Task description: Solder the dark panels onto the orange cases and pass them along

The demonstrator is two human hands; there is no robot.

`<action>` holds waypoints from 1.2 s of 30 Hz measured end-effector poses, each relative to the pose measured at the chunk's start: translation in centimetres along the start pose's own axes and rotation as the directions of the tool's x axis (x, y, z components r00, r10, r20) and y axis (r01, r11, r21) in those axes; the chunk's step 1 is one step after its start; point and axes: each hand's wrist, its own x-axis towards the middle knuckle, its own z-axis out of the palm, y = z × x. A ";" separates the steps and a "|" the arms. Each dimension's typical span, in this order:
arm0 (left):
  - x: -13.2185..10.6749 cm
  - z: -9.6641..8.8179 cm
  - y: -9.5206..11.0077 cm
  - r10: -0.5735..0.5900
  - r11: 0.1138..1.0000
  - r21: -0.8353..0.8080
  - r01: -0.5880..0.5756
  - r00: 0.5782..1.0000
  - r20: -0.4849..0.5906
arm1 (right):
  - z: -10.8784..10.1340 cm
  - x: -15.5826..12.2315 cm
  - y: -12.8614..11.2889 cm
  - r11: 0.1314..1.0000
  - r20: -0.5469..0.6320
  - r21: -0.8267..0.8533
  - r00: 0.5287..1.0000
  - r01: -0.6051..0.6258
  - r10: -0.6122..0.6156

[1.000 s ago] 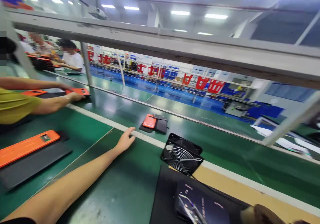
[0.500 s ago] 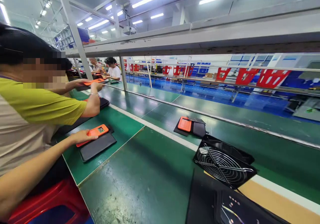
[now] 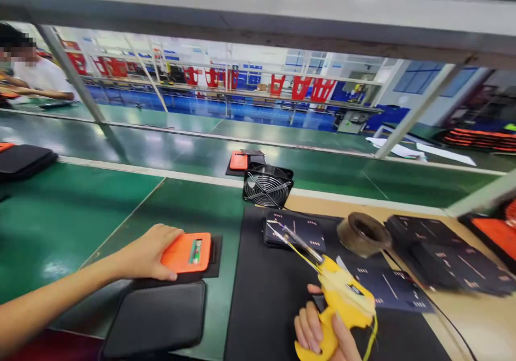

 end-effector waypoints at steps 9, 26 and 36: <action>0.9 1.5 3.2 0.371 0.928 0.027 -0.371 0.928 -0.040 | 1.3 -0.6 -0.5 0.998 0.178 0.049 0.983 0.036 -0.044; 9.2 0.3 8.0 0.457 0.889 0.129 -0.440 0.872 -0.177 | 0.7 -0.1 0.1 0.982 0.211 0.133 0.964 0.137 -0.163; 15.9 -2.3 15.6 0.420 0.907 0.036 -0.419 0.908 -0.011 | 0.5 -0.2 0.2 0.951 0.215 0.231 0.943 0.206 -0.256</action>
